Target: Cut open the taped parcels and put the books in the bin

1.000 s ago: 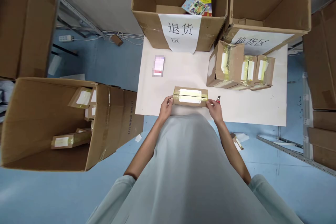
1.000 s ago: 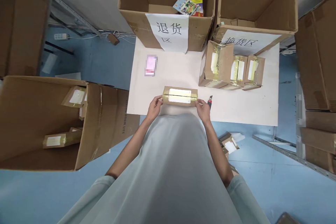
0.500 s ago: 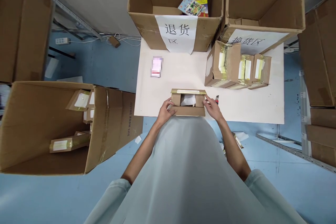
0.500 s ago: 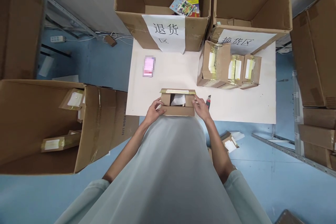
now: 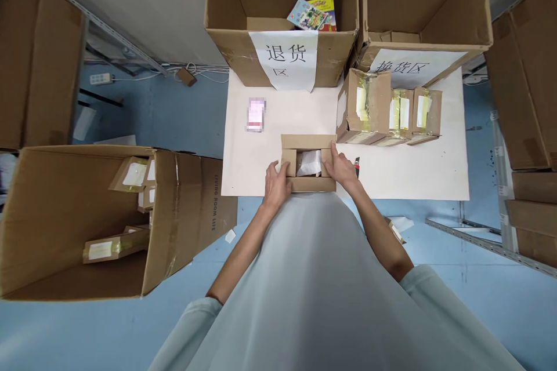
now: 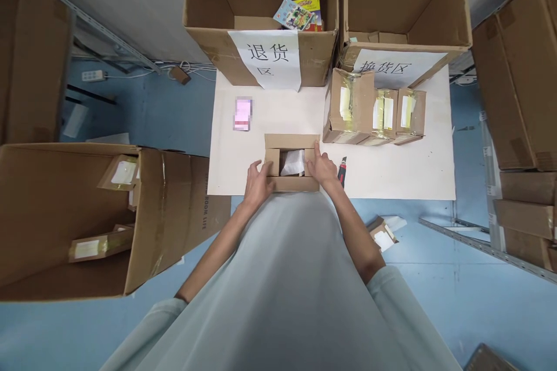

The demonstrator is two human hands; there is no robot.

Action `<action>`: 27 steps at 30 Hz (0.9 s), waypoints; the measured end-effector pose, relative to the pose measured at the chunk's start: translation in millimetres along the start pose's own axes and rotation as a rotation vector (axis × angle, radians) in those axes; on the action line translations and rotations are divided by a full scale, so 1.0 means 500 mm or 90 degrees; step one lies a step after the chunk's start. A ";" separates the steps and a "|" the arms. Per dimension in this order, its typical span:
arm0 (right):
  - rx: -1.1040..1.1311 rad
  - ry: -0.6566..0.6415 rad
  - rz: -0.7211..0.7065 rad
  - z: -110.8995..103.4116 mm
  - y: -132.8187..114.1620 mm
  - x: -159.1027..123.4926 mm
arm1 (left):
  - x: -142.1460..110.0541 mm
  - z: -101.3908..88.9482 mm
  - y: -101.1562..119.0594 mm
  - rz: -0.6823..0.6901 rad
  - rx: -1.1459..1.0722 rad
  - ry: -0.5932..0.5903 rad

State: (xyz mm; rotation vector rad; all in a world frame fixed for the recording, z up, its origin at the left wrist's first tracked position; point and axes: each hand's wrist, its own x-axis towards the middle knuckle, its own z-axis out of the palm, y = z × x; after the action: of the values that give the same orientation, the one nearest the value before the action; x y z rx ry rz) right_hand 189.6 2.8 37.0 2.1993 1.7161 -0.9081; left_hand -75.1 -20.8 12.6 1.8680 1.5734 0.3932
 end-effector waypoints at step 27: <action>0.330 0.159 -0.035 -0.001 0.042 -0.111 | 0.117 -0.162 0.120 -0.269 -0.227 -0.086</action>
State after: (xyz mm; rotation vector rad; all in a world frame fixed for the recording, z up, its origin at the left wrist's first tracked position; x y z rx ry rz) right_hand 202.0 -47.9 65.6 2.7019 1.8102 -1.2553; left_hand -65.3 54.5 101.0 1.2323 1.6298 0.3223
